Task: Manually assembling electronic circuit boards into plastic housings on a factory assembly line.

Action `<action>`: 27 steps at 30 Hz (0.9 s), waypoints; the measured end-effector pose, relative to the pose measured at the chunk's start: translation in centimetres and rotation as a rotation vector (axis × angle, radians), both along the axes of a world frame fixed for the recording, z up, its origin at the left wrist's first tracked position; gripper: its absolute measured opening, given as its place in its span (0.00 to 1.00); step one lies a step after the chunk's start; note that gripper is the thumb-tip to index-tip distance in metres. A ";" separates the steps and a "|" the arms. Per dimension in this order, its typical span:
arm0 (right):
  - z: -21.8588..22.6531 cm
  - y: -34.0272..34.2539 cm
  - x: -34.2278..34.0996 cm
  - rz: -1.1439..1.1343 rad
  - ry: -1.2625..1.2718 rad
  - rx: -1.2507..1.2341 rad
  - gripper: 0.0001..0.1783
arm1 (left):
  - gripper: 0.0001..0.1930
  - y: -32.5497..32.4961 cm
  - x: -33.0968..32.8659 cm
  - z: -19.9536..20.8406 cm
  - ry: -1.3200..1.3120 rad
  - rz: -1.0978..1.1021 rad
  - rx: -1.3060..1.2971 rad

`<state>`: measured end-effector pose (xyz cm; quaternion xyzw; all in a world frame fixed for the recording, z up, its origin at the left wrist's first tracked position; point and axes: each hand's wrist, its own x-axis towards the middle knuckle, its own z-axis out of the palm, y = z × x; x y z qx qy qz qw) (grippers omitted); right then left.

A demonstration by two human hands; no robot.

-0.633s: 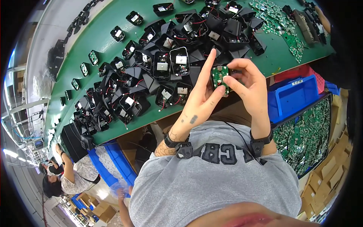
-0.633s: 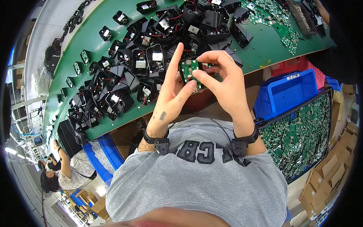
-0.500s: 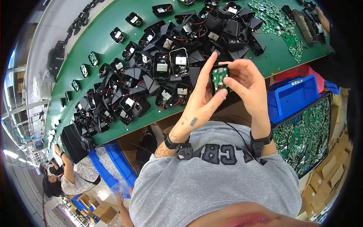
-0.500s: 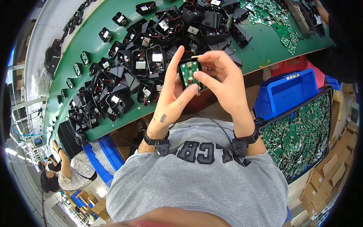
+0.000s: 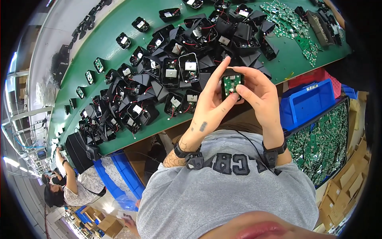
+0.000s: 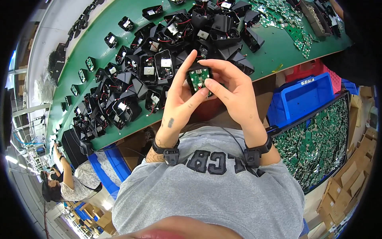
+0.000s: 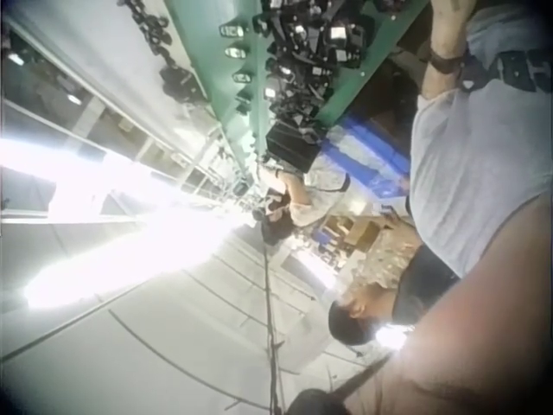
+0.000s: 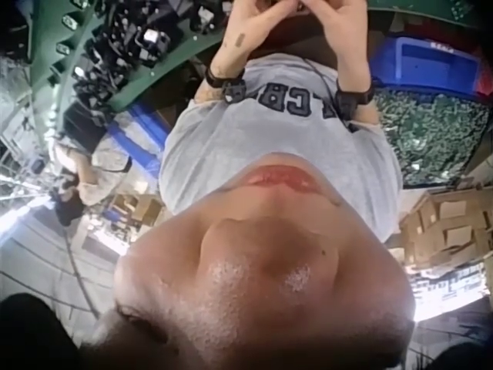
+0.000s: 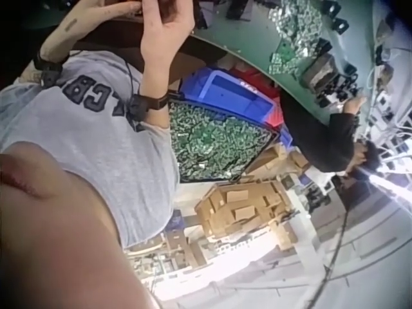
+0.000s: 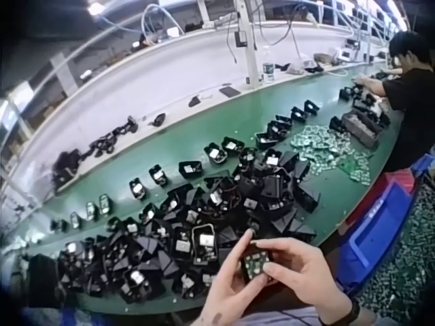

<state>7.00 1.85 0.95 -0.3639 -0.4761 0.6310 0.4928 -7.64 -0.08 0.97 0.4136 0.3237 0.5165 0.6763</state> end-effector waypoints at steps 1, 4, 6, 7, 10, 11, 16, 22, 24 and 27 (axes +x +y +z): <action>-0.1 0.1 0.0 0.001 -0.010 0.018 0.21 | 0.36 0.1 -0.1 0.0 0.015 -0.005 0.005; -0.3 0.3 0.1 0.011 -0.024 0.017 0.21 | 0.36 0.0 -0.2 0.3 0.068 -0.012 0.021; -0.4 0.5 0.1 0.020 -0.027 -0.002 0.21 | 0.36 0.0 0.1 0.5 0.084 -0.014 0.018; -0.3 0.4 0.0 0.022 -0.033 -0.004 0.21 | 0.37 -0.2 0.2 0.6 0.099 -0.015 0.013; 0.0 0.4 -0.2 0.017 -0.062 0.022 0.21 | 0.35 0.1 0.0 -0.4 0.172 0.027 0.084; 0.1 0.3 -0.2 0.007 -0.088 0.050 0.21 | 0.34 0.1 -0.1 -0.3 0.214 0.034 0.112; -0.1 0.4 -0.3 0.044 -0.012 0.020 0.21 | 0.30 -0.3 0.3 0.7 0.260 0.081 0.078; -0.6 0.6 -0.5 0.023 -0.026 0.147 0.20 | 0.24 0.2 0.8 -0.5 0.436 0.269 0.324; -0.8 0.8 -0.3 -0.008 -0.068 0.244 0.21 | 0.23 0.5 1.1 -0.2 0.425 0.273 0.384; 0.1 1.3 -0.4 -0.009 -0.071 0.287 0.21 | 0.23 1.0 1.1 0.2 0.486 0.351 0.536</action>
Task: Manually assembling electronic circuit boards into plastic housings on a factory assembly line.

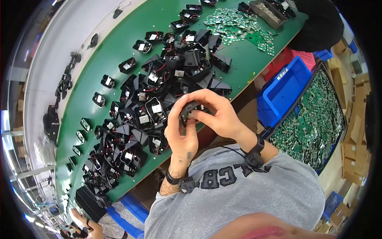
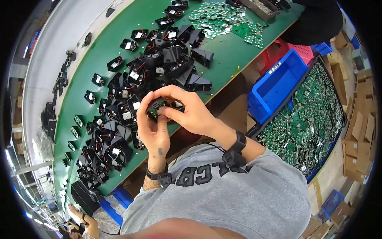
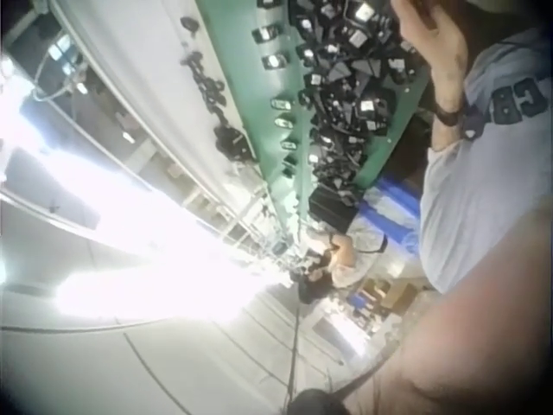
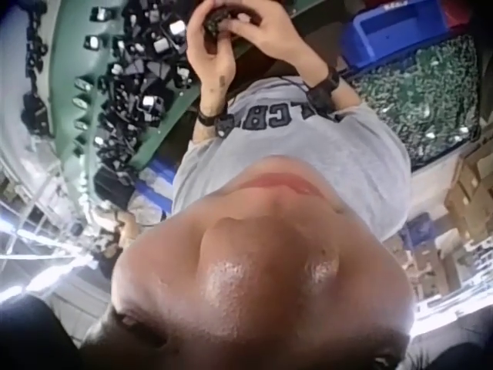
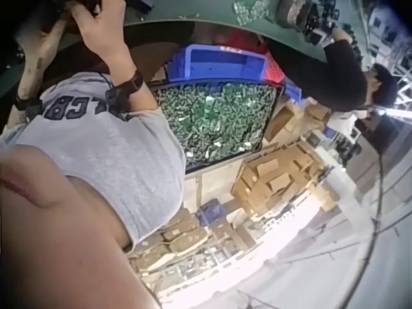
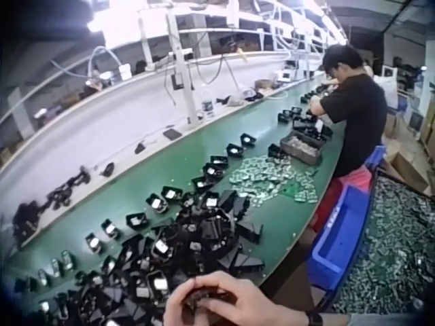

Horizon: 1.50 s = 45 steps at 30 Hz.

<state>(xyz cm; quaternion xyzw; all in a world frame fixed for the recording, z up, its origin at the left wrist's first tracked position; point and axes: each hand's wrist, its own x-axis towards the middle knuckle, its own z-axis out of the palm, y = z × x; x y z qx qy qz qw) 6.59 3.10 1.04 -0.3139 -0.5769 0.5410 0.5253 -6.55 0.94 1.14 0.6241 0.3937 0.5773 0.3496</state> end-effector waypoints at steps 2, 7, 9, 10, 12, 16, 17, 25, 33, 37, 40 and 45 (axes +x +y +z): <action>0.1 0.7 0.2 0.000 -0.044 0.036 0.21 | 0.22 0.5 -0.4 -0.2 0.001 -0.007 -0.015; -0.3 8.0 5.4 -0.702 -0.334 0.309 0.19 | 0.20 3.7 -5.3 4.0 0.135 0.188 -0.022; -3.8 12.4 12.1 -1.220 -0.583 0.324 0.23 | 0.20 5.7 -9.6 6.8 0.390 0.305 -0.070; -5.6 13.7 15.1 -1.379 -0.857 0.179 0.32 | 0.21 6.7 -12.2 7.7 0.482 0.343 -0.089; -6.0 15.3 16.1 -1.492 -1.102 -0.321 0.41 | 0.21 8.5 -17.7 8.3 0.572 0.419 -0.097; -8.9 18.0 19.7 -1.336 -1.261 -0.406 0.43 | 0.25 13.5 -30.1 4.5 0.641 0.491 -0.469; -8.8 18.1 19.5 -1.243 -1.304 -0.370 0.43 | 0.25 14.7 -32.0 3.4 0.691 0.530 -0.519; -9.2 15.6 16.8 -1.060 -1.407 -0.033 0.36 | 0.19 19.0 -36.7 -2.9 0.826 0.543 -0.809; -9.9 19.0 31.3 -1.134 -1.298 0.501 0.22 | 0.25 21.5 -32.7 -1.9 1.318 0.608 -0.520; -11.0 20.1 33.6 -1.020 -1.518 0.222 0.23 | 0.22 20.5 -32.5 -3.2 1.178 0.671 -0.486; -9.9 20.0 32.3 -0.918 -1.637 0.295 0.20 | 0.19 18.9 -33.8 -2.8 1.110 0.675 -0.376; -8.7 20.3 33.8 -0.754 -1.416 0.068 0.18 | 0.19 18.3 -34.1 -2.7 1.208 0.536 -0.411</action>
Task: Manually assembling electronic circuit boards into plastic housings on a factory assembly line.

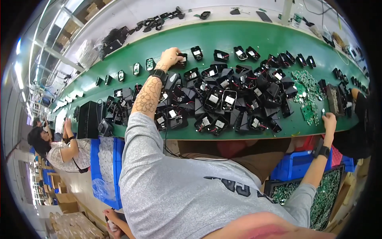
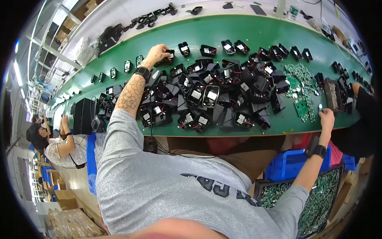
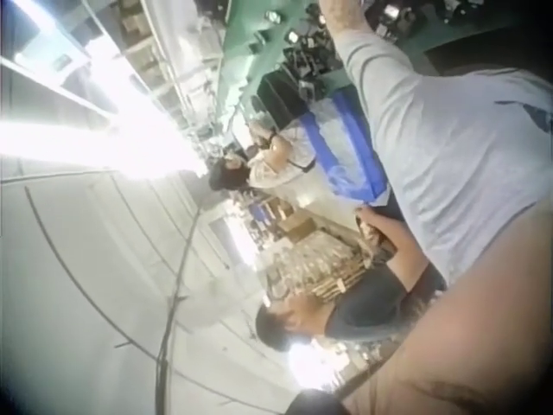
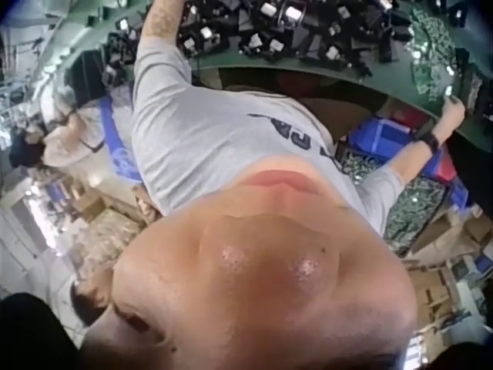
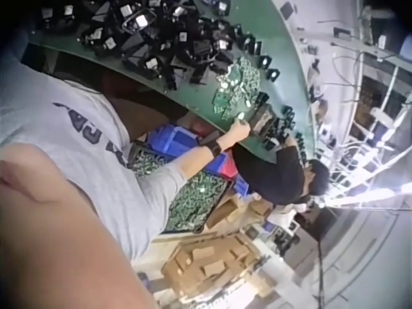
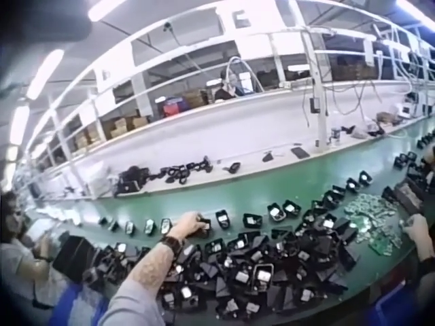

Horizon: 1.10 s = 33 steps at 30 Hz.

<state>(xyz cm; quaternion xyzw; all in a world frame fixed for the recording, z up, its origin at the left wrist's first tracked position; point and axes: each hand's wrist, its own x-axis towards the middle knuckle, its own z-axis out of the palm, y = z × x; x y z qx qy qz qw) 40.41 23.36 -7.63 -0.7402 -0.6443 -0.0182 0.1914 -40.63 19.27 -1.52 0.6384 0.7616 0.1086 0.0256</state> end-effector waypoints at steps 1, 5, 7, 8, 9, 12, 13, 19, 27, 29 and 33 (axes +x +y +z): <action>0.1 -0.5 0.9 -0.037 0.035 0.007 0.19 | 0.18 0.3 0.5 0.0 -0.034 -0.032 0.015; 1.3 -0.9 1.8 -0.059 0.686 0.224 0.23 | 0.18 0.5 1.9 0.2 -0.128 -0.063 0.105; 4.1 -1.6 -4.4 0.207 1.383 0.308 0.19 | 0.16 -1.0 1.9 1.6 -0.537 -0.127 0.265; 6.8 -2.6 -10.0 0.285 1.586 0.324 0.18 | 0.16 -1.6 1.4 2.3 -0.635 -0.180 0.318; 7.5 -4.0 -12.9 0.292 1.623 0.397 0.17 | 0.18 -1.5 5.0 4.1 -0.788 -0.110 0.297; 9.2 -7.6 -22.9 0.508 1.715 0.181 0.13 | 0.19 -5.5 13.2 7.7 -1.395 -0.249 0.256; 10.3 -9.8 -26.1 0.544 1.829 0.052 0.11 | 0.20 -7.7 16.6 8.7 -1.480 -0.245 0.143; 6.3 -16.8 -30.9 0.421 1.943 -0.346 0.09 | 0.27 -18.2 27.6 7.4 -1.936 -0.077 -0.386; 6.1 -20.1 -31.9 0.534 1.833 -0.397 0.12 | 0.33 -19.2 30.5 4.0 -1.873 -0.177 -0.067; 6.4 -20.5 -31.7 0.510 1.834 -0.416 0.12 | 0.33 -19.4 30.6 4.2 -1.873 -0.171 -0.070; 6.4 -21.0 -31.8 0.489 1.741 -0.422 0.10 | 0.33 -19.7 30.7 4.4 -1.819 -0.212 -0.050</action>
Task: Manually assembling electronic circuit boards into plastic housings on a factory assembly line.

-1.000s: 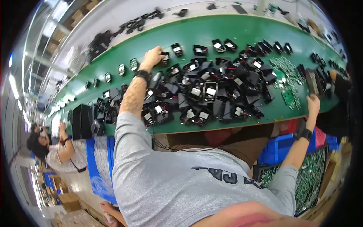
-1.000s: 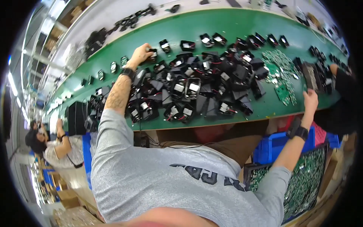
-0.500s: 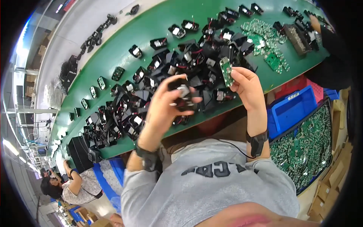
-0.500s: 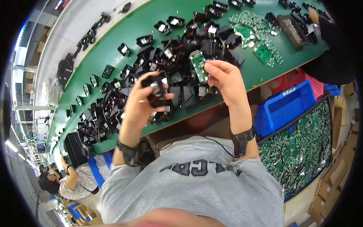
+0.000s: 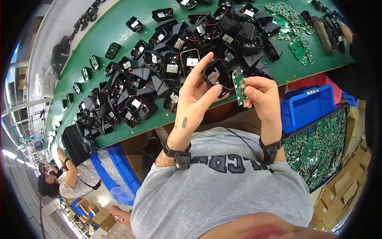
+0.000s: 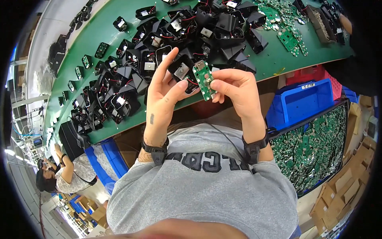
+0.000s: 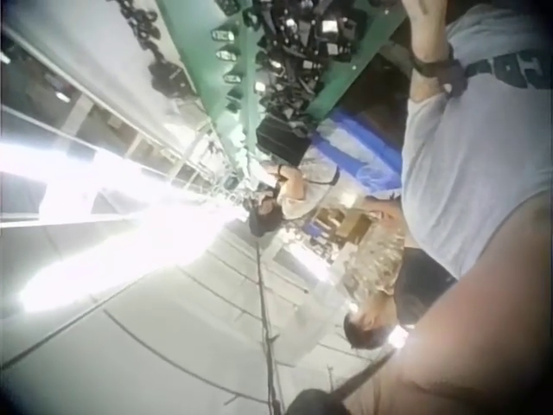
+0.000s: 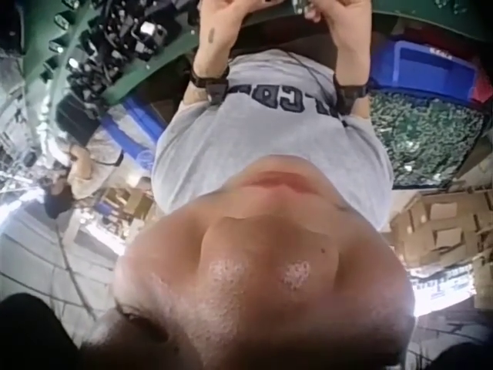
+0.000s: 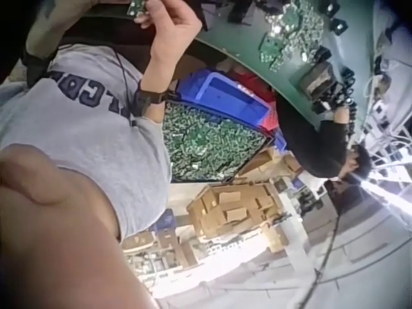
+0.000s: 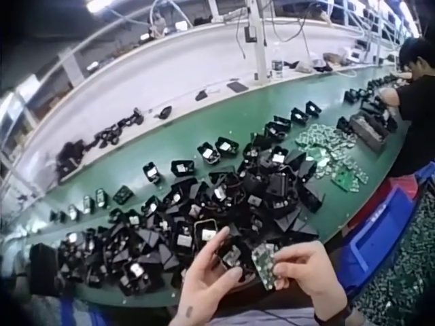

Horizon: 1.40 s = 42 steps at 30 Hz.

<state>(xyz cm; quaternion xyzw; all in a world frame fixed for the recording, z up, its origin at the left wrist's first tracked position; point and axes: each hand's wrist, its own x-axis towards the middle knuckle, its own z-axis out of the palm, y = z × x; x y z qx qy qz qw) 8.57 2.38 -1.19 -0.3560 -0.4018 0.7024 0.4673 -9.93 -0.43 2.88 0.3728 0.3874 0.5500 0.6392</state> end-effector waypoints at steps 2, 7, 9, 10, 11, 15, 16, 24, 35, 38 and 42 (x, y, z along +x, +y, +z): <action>0.1 -0.1 -0.2 0.013 -0.002 -0.014 0.10 | 0.33 -0.1 0.2 -0.1 -0.003 0.006 0.001; 0.3 0.0 -0.1 0.028 0.015 0.010 0.09 | 0.33 0.3 0.0 -0.2 0.064 0.019 0.006; 0.5 0.4 -0.4 0.021 -0.051 0.018 0.09 | 0.33 0.7 -0.1 -0.3 -0.005 0.004 -0.001; 0.6 0.5 -0.5 0.014 -0.115 0.024 0.09 | 0.33 0.8 -0.3 -0.6 -0.004 0.003 0.000; 0.5 0.7 -0.6 0.014 -0.114 0.025 0.09 | 0.33 1.0 -0.5 -1.0 0.057 -0.003 0.022; 0.8 0.9 -1.2 0.098 -0.164 0.071 0.08 | 0.31 0.9 -0.7 -0.4 0.000 0.007 -0.003; 1.2 0.6 -1.5 0.133 -0.200 0.118 0.08 | 0.31 0.6 -0.7 -0.3 -0.079 0.013 -0.024; 2.7 0.8 -0.7 0.092 -0.335 0.302 0.16 | 0.30 0.3 -1.2 -1.6 0.059 -0.234 -0.061; 4.2 2.8 -3.7 -0.243 -0.557 1.009 0.16 | 0.30 1.5 -1.7 -0.7 -0.046 -0.160 -0.042; 4.1 2.4 -3.9 -0.205 -0.563 1.152 0.17 | 0.30 2.0 -1.9 -1.7 0.196 -0.001 0.242; 3.0 1.7 -4.8 -0.314 -0.508 0.997 0.15 | 0.29 1.0 -1.1 -0.8 0.066 -0.041 0.101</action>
